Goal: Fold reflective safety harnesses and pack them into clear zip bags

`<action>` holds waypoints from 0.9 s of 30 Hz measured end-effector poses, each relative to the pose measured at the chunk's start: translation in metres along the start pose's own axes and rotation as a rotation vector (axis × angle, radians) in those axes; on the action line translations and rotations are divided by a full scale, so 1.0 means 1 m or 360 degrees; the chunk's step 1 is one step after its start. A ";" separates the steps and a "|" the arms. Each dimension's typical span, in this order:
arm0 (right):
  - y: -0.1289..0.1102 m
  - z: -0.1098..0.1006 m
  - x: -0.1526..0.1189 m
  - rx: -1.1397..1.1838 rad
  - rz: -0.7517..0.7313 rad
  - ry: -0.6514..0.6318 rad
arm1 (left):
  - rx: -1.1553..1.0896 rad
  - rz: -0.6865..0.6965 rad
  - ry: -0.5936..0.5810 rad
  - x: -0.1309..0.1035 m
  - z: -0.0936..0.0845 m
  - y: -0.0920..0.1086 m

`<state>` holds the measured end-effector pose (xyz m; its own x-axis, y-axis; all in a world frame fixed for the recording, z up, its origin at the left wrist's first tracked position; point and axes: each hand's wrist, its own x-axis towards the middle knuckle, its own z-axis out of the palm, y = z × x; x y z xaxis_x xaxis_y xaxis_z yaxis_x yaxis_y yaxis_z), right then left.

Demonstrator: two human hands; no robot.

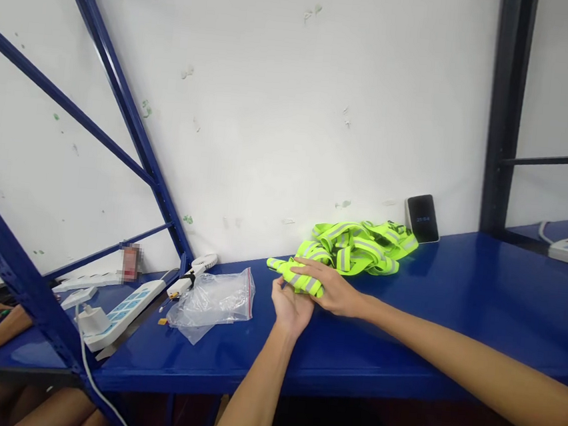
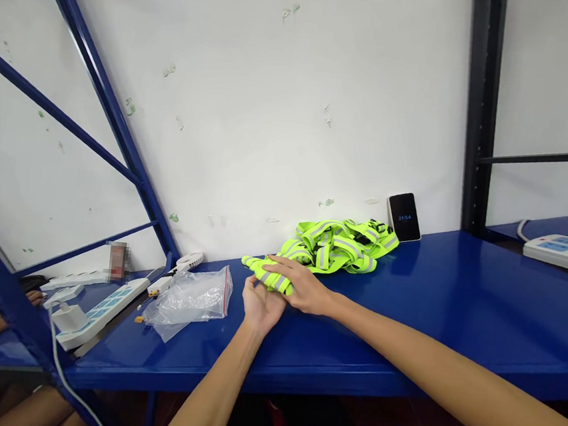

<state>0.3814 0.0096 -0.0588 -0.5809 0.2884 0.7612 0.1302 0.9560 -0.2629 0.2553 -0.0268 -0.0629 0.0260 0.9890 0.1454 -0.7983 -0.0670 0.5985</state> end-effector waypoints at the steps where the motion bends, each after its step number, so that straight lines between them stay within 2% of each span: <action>1: 0.003 0.000 -0.002 -0.0058 -0.0044 -0.0025 | -0.0011 -0.0016 0.0005 -0.002 0.000 0.003; 5: 0.010 -0.012 -0.007 -0.0327 -0.0161 -0.0179 | 0.0057 -0.0090 -0.0021 -0.007 0.002 0.006; 9: 0.015 -0.027 -0.015 -0.0497 -0.0206 -0.0349 | 0.0182 -0.0198 -0.0011 -0.009 0.005 -0.001; 14: 0.014 -0.029 -0.035 -0.0733 -0.0349 -0.0256 | 0.0282 -0.0277 -0.0023 -0.024 0.008 -0.013; 17: 0.010 -0.027 -0.041 -0.0782 -0.0349 -0.0235 | 0.0430 -0.0262 0.0042 -0.038 0.009 -0.010; 22: 0.004 -0.020 -0.040 -0.0764 -0.0303 -0.0194 | 0.1113 -0.0292 0.0206 -0.063 0.010 0.014; 25: 0.003 -0.014 -0.036 -0.0640 -0.0216 -0.0169 | 0.1556 -0.0240 0.0075 -0.074 0.012 0.044; 27: 0.002 -0.012 -0.033 -0.0484 -0.0097 -0.0061 | 0.1965 -0.0060 -0.0046 -0.078 0.011 0.072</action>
<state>0.4101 0.0028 -0.0777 -0.6241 0.2336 0.7456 0.3256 0.9452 -0.0236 0.2024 -0.1104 -0.0223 0.0622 0.9908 0.1200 0.3057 -0.1334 0.9427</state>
